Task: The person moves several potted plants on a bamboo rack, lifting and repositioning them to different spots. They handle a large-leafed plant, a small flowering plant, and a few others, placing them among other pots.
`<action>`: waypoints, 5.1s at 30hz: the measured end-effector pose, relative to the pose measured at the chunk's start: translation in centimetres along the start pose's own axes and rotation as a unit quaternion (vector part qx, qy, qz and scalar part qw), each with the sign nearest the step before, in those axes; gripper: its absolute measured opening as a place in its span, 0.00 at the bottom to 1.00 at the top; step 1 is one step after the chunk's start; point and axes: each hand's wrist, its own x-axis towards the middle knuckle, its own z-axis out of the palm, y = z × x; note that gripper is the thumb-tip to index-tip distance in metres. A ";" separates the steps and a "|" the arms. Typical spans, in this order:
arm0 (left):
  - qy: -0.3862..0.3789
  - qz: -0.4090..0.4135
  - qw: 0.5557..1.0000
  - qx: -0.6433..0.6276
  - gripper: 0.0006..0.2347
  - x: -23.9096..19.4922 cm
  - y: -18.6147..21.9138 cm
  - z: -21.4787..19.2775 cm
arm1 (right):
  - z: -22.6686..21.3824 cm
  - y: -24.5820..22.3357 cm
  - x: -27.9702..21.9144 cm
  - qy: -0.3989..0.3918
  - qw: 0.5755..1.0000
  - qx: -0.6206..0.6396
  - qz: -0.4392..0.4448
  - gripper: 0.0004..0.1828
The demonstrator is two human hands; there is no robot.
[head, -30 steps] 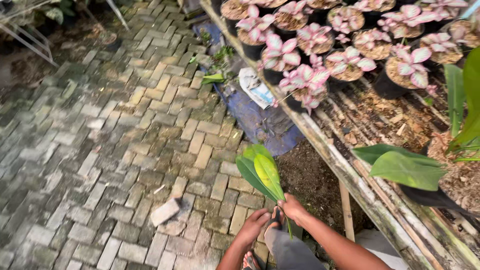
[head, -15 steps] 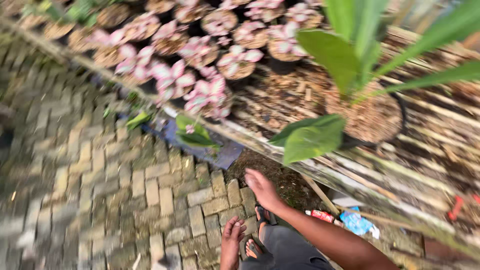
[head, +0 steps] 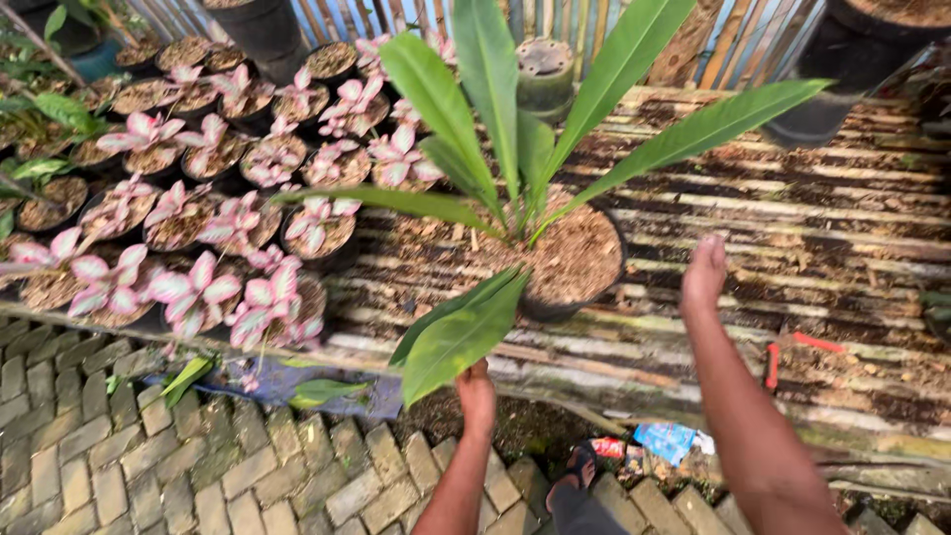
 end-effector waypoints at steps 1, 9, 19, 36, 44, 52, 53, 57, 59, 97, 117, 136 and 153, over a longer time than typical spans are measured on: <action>0.018 -0.002 1.000 -0.013 0.21 1.1 0.1 2.9 | 1.8 -0.3 1.1 0.061 0.997 -0.040 -0.032 0.41; 0.039 -0.144 0.983 -0.104 0.43 3.4 7.0 16.4 | 9.7 3.0 -2.3 -0.217 0.966 -0.021 0.137 0.25; -0.148 -0.178 0.971 -0.062 0.41 11.4 6.8 10.0 | 1.7 0.1 -6.2 -0.230 0.954 -0.072 0.177 0.31; -0.200 -0.188 0.962 0.010 0.41 9.3 10.7 9.4 | 9.8 -6.7 -2.0 -0.452 0.700 -0.487 -0.262 0.34; -0.091 -0.054 0.993 -0.045 0.25 12.9 6.2 4.2 | 8.0 -2.3 -4.8 -0.398 0.711 -0.487 -0.314 0.28; -0.117 -0.056 0.979 -0.160 0.21 21.9 0.7 6.5 | 13.2 -3.4 7.8 -0.274 0.959 -0.042 0.061 0.20; -0.117 -0.040 0.980 -0.159 0.23 22.6 0.6 6.7 | 14.0 -3.6 8.3 -0.342 0.938 -0.017 0.054 0.18; -0.182 -0.055 0.970 -0.149 0.27 27.5 3.0 7.0 | 15.1 -2.7 7.3 -0.407 0.893 -0.191 0.022 0.18; -0.210 -0.064 0.963 -0.157 0.29 29.5 4.0 8.8 | 14.3 -2.4 7.1 -0.450 0.878 -0.140 -0.080 0.18; -0.436 -0.079 0.887 -0.133 0.30 27.8 3.3 11.8 | 9.4 0.1 -5.2 -0.376 0.744 -0.457 -0.310 0.26; -0.426 -0.040 0.858 -0.283 0.21 30.2 5.1 21.3 | 20.9 -13.0 -17.6 -0.468 0.681 -0.522 -0.213 0.29; -0.261 -0.254 0.930 -0.046 0.35 23.0 0.0 8.9 | 9.6 -6.9 -10.4 -0.032 0.946 -0.318 -0.059 0.34; -0.246 -0.241 0.925 0.163 0.28 20.1 4.9 5.8 | 6.3 0.5 -8.1 -0.065 0.983 -0.118 0.127 0.40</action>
